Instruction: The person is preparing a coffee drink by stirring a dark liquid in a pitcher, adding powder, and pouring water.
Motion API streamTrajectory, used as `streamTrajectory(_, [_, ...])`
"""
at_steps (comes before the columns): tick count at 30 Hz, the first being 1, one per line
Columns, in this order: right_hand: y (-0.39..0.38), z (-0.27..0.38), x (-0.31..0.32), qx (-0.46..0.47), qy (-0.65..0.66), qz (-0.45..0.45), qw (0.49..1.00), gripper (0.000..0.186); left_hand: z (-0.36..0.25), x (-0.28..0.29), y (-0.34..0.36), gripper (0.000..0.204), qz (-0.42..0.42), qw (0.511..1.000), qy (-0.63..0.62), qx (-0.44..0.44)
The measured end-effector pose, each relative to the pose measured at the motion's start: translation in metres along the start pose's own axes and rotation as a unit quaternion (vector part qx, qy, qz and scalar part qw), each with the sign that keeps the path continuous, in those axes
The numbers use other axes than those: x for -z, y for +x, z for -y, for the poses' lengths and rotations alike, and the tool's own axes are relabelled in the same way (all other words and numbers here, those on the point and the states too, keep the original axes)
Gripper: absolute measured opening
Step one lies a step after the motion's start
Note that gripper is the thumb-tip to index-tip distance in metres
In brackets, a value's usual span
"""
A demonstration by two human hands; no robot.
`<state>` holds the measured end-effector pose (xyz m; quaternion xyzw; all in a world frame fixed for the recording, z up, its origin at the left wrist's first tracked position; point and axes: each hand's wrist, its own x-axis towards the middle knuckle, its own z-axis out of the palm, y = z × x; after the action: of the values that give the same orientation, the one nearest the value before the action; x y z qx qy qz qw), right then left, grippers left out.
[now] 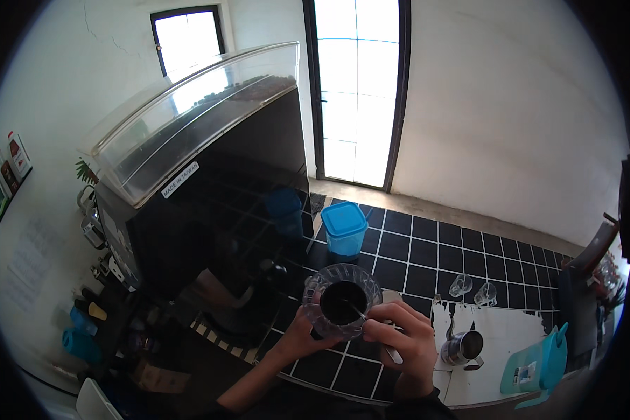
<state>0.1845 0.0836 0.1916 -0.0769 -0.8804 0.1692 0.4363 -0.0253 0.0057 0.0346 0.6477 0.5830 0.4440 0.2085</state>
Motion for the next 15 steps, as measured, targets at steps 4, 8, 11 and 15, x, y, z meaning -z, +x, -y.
streamTrajectory(4, [0.000, -0.003, -0.004, -0.010, 0.006, -0.002, 1.000, 0.032, 0.008, -0.002, -0.005, 0.078, -0.002, 1.000, -0.001, 0.012])
streamTrajectory(8, [-0.003, -0.008, -0.001, 0.000, -0.002, 0.017, 1.000, 0.034, -0.016, -0.001, 0.001, 0.085, -0.022, 0.997, -0.059, 0.048])
streamTrajectory(11, [-0.003, -0.008, -0.002, 0.002, 0.017, -0.003, 1.000, 0.035, -0.017, 0.003, 0.006, 0.094, -0.018, 0.995, -0.081, 0.050])
streamTrajectory(15, [-0.001, -0.006, 0.001, -0.001, 0.048, -0.041, 0.998, 0.036, -0.008, 0.003, 0.001, 0.083, 0.008, 0.999, -0.004, 0.044])
